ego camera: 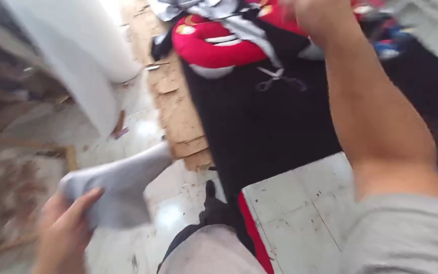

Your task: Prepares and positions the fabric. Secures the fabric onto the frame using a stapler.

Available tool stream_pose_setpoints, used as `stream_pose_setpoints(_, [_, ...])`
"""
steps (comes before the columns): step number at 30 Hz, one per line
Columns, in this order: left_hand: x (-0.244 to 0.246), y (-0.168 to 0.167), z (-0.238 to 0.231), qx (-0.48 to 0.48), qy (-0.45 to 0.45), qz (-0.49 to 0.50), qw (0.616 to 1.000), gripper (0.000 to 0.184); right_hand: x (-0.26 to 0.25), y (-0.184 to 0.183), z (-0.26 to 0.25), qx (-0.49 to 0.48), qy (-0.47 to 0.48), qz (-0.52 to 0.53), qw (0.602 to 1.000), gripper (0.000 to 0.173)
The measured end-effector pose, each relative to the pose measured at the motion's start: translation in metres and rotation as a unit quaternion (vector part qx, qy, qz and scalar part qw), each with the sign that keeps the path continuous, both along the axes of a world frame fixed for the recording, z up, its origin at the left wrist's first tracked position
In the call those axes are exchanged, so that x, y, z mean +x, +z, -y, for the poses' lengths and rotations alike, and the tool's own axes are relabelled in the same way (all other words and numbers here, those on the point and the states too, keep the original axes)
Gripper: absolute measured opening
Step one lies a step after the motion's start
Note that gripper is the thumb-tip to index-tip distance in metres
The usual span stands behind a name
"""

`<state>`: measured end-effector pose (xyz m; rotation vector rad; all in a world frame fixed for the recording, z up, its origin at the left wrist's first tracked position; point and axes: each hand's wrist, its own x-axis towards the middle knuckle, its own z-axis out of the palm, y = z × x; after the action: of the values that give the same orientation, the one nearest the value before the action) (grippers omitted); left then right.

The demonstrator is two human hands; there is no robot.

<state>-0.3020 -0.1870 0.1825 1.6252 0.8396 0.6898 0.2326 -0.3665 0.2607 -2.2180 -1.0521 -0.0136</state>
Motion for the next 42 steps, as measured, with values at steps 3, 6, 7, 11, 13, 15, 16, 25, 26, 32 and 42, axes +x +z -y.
stream_pose_setpoints(3, [0.014, 0.009, 0.01, -0.016, 0.043, 0.084, 0.995, 0.036, -0.16, -0.086, -0.006, 0.063, 0.252, -0.096, 0.961, 0.061])
stream_pose_setpoints(6, [0.026, 0.022, 0.041, -0.078, 0.056, 0.171, 0.981, 0.031, -0.319, -0.116, 0.012, 0.126, 0.353, -0.128, 0.918, 0.091])
stream_pose_setpoints(7, [0.026, 0.027, 0.058, -0.08, 0.032, 0.197, 0.977, 0.029, -0.359, -0.11, 0.013, 0.142, 0.357, -0.116, 0.916, 0.101])
stream_pose_setpoints(11, [-0.007, 0.045, 0.123, 0.106, -0.159, 0.273, 0.943, 0.029, -0.42, -0.058, 0.018, 0.298, 0.218, -0.068, 0.927, 0.072])
stream_pose_setpoints(13, [-0.03, 0.039, 0.134, 0.333, -0.075, 0.247, 0.907, 0.04, -0.414, -0.017, 0.039, 0.368, 0.226, -0.06, 0.9, 0.041])
stream_pose_setpoints(15, [-0.045, 0.004, 0.137, 0.432, 0.114, 0.201, 0.872, 0.069, -0.403, 0.014, 0.075, 0.373, 0.281, -0.032, 0.884, 0.031])
stream_pose_setpoints(16, [-0.047, -0.016, 0.14, 0.399, 0.151, 0.188, 0.885, 0.093, -0.398, 0.027, 0.094, 0.365, 0.302, -0.033, 0.88, 0.029])
stream_pose_setpoints(25, [0.019, 0.011, 0.226, -0.072, -0.067, 0.279, 0.955, 0.014, -0.314, 0.041, 0.225, 0.32, 0.175, -0.13, 0.922, 0.022])
stream_pose_setpoints(26, [0.038, 0.024, 0.223, -0.087, -0.042, 0.248, 0.964, 0.015, -0.295, 0.04, 0.232, 0.324, 0.137, -0.144, 0.925, 0.021])
stream_pose_setpoints(32, [0.197, -0.016, 0.158, -0.138, -0.059, 0.057, 0.987, 0.032, -0.104, -0.032, 0.207, 0.126, 0.001, -0.23, 0.965, 0.018])
stream_pose_setpoints(42, [0.26, -0.139, 0.135, -0.147, 0.051, -0.158, 0.975, 0.039, -0.123, -0.17, 0.156, -0.123, 0.135, -0.109, 0.977, 0.039])
